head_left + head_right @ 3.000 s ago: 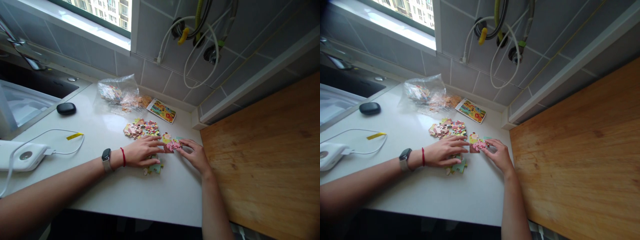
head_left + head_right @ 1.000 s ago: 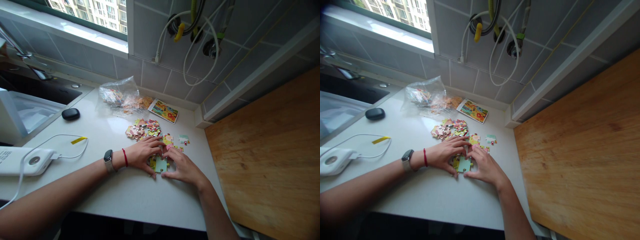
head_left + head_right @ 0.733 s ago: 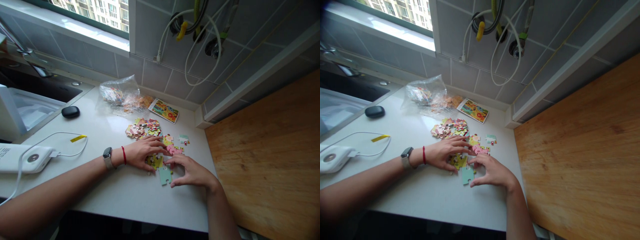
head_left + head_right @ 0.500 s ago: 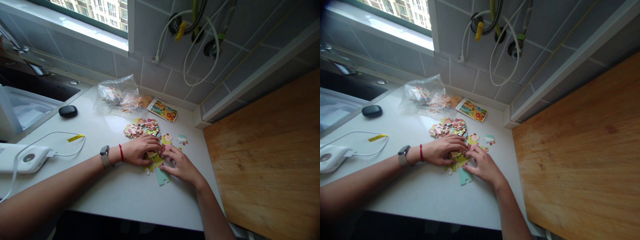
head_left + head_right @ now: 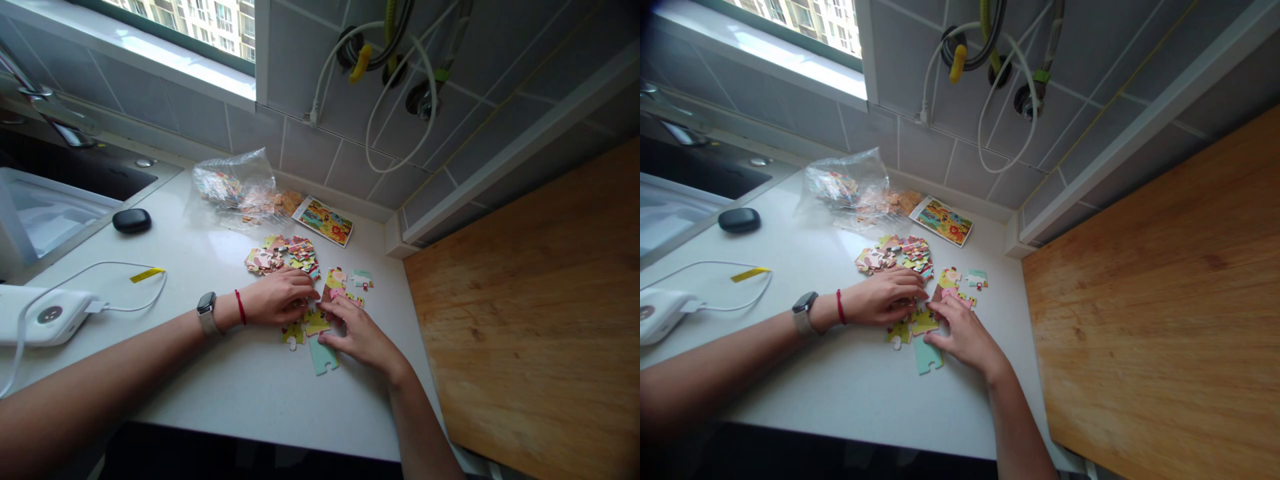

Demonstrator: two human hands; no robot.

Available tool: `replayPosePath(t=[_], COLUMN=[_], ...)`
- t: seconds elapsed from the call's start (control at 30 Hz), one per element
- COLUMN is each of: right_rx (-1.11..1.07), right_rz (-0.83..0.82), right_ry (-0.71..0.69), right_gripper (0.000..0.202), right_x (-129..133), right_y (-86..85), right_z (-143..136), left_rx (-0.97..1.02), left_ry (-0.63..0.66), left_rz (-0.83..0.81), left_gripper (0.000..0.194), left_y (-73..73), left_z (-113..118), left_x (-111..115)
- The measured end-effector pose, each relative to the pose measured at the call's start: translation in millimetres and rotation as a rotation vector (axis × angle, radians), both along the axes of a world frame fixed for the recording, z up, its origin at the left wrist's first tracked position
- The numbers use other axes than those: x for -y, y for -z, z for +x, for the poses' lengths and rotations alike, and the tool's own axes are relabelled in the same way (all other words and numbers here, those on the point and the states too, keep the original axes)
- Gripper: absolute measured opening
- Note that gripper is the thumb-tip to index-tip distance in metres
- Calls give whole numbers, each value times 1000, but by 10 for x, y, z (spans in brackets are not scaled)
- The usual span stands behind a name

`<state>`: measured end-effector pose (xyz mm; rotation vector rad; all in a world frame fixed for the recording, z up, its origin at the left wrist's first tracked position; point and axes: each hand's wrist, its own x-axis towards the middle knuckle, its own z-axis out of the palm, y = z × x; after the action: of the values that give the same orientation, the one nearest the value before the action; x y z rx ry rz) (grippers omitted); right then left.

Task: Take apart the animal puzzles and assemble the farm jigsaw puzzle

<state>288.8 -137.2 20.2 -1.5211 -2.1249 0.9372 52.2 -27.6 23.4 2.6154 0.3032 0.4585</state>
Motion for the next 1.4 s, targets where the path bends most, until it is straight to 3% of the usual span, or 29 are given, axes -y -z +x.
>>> replayPosePath(t=[0.1, 0.3, 0.7, 0.97, 1.1, 1.3, 1.4], right_rx=[-20, -26, -1, -10, -9, -14, -7], right_rz=[-17, -35, -36, -39, -51, -47, -27], right_ry=[10, 24, 107, 118, 139, 139, 135], right_gripper=[56, 38, 31, 21, 19, 18, 16], right_x=[10, 10, -20, -35, -36, -30, -36], right_y=[-29, -122, -42, -13, -2, 8, 9], right_z=[-5, -36, -99, -77, -85, -86, -81], left_rx=[-7, -12, -42, -24, -45, 96, 192], left_ry=[-43, -75, -96, -42, -142, -469, -487], left_rz=[41, 120, 184, 195, 133, 183, 204], left_gripper=[20, 22, 24, 19, 20, 21, 22], left_y=[9, 42, 37, 12, 8, 8, -2], left_z=[5, 3, 26, 48, -31, -132, -135], left_x=[4, -3, 69, 148, 43, -176, -244])
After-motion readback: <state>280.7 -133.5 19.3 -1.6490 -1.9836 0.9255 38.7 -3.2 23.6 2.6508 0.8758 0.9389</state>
